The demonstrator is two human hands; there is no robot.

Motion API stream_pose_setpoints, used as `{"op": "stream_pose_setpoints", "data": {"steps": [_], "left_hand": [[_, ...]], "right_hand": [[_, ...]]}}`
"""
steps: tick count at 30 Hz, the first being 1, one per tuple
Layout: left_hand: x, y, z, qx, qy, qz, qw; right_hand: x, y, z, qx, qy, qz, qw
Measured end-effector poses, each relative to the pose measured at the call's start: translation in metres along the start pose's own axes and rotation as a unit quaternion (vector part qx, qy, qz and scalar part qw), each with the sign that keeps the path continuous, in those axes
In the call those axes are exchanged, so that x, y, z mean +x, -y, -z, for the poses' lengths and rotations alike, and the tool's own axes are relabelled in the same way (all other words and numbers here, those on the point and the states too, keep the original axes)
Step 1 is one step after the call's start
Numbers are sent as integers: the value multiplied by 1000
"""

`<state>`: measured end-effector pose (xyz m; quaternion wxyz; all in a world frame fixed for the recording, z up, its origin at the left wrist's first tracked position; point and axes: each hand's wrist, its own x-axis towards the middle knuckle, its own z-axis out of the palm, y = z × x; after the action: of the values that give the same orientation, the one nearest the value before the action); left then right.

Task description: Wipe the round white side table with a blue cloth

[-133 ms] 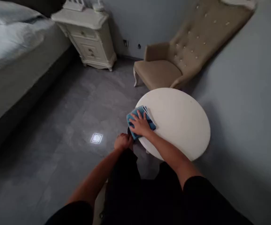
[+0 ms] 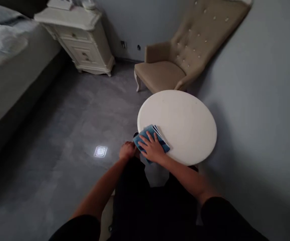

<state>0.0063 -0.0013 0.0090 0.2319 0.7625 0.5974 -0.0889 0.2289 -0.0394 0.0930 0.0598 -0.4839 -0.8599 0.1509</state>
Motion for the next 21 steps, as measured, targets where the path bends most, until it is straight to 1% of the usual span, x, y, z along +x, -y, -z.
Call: {"op": "stream_pose_setpoints", "data": {"steps": [2,3,5,7,10,13,16,18,21], "left_hand": [[-2,-5,2,10,2,4,1000],[-2,-8,2,15,0,5,1000],[-3,-13,2,22,-4,1,1000],[-3,-16,2,26,-7,-6,1000],[0,-21,2,30,-11,-9,999],[3,-25,3,16,-13,-8,1000],[4,-27,6,-7,-13,-10,1000],[5,-27,8,-14,-11,-20,1000],[7,-24,9,-24,-10,-30,999]], "right_hand": [[-56,-1,-6,1,-18,-27,999],[-83,-6,-7,-2,-31,-53,998],[-132,-22,-8,-18,-59,-128,990],[-173,-44,-6,-46,-83,-217,971],[-214,-86,0,-89,-114,-350,926],[-230,-135,12,-102,-139,-464,869],[-226,-194,30,-98,-140,-544,822],[-216,-235,45,-102,-134,-572,803],[-188,-299,70,-123,-121,-591,788]]}}
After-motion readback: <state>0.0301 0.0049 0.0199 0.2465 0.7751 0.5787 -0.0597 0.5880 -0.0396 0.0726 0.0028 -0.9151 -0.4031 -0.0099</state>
